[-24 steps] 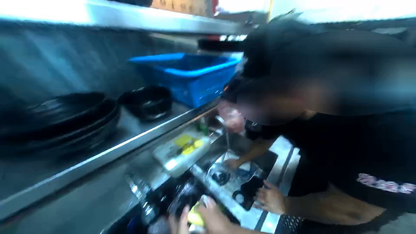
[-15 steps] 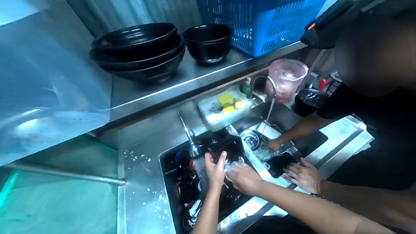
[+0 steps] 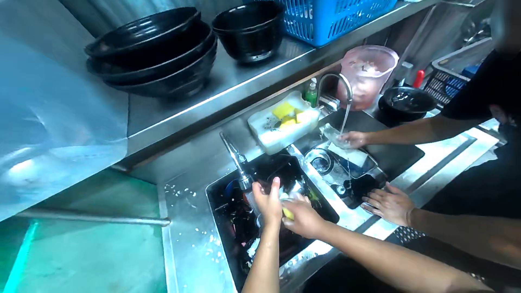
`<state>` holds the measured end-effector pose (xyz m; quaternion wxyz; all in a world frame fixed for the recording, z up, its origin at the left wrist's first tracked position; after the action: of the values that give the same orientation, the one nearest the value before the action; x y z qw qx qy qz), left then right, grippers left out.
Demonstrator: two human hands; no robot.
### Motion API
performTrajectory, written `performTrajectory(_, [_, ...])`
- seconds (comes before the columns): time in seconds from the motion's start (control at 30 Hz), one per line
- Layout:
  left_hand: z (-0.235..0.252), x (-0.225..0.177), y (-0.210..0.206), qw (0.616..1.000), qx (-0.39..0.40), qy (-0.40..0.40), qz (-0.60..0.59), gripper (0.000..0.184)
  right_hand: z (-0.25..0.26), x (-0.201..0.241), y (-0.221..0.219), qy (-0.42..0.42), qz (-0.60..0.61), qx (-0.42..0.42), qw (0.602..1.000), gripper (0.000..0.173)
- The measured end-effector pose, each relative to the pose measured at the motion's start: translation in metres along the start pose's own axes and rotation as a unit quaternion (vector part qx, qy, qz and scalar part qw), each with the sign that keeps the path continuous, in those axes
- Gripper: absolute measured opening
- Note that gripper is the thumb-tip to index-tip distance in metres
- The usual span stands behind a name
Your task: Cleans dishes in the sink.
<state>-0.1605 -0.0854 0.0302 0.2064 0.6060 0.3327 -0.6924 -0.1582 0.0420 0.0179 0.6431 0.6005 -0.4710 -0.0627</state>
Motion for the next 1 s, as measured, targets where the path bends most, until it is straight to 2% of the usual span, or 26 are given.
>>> performTrajectory(0.17, [-0.003, 0.007, 0.0, 0.998, -0.021, 0.003, -0.065, 0.027, 0.0, -0.007, 0.014, 0.065, -0.207, 0.004, 0.976, 0.035])
performTrajectory(0.23, [-0.005, 0.011, 0.0, 0.994, -0.03, 0.005, -0.102, 0.041, 0.003, -0.007, 0.019, 0.071, -0.266, -0.019, 0.961, 0.031])
performTrajectory(0.3, [-0.007, 0.013, -0.001, 0.989, -0.031, 0.014, -0.141, 0.056, 0.005, -0.008, 0.025, 0.05, -0.287, -0.03, 0.956, 0.033])
performTrajectory(0.47, [-0.009, 0.019, 0.009, 0.989, -0.059, 0.022, -0.135, 0.064, 0.008, -0.026, 0.032, -0.03, -0.295, -0.049, 0.954, 0.038])
performTrajectory(0.57, [-0.009, 0.013, 0.009, 0.99, -0.049, 0.018, -0.13, 0.07, 0.001, -0.022, 0.038, -0.07, -0.271, 0.006, 0.96, 0.038])
performTrajectory(0.63, [-0.008, 0.007, 0.006, 0.99, -0.041, -0.001, -0.133, 0.066, 0.0, -0.012, 0.031, -0.05, -0.222, -0.01, 0.974, 0.037])
performTrajectory(0.73, [-0.013, -0.002, 0.002, 0.994, -0.043, -0.014, -0.097, 0.058, -0.006, 0.013, 0.013, 0.023, -0.108, -0.018, 0.994, 0.037])
performTrajectory(0.83, [-0.012, 0.001, 0.007, 0.998, -0.062, -0.026, -0.018, 0.025, -0.009, 0.006, -0.004, 0.081, -0.092, -0.034, 0.992, 0.032])
performTrajectory(0.9, [-0.018, 0.016, 0.014, 0.997, -0.057, -0.004, 0.047, 0.027, -0.011, -0.015, -0.024, 0.104, -0.121, -0.016, 0.987, 0.031])
performTrajectory(1.0, [-0.024, 0.027, 0.017, 0.992, -0.062, 0.034, 0.105, 0.032, -0.002, -0.052, -0.036, 0.074, -0.179, 0.005, 0.981, 0.03])
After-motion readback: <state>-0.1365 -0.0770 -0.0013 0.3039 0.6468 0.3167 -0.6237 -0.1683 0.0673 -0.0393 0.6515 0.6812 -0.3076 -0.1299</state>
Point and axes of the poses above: each hand's wrist, its own z-axis towards the middle knuckle, its own y-axis out of the back of the hand, x = y × z, the point moved 9 cm from there along z, towards the middle knuckle, and after that the axes turned 13 degrees about -z, right-handed, at the moved point
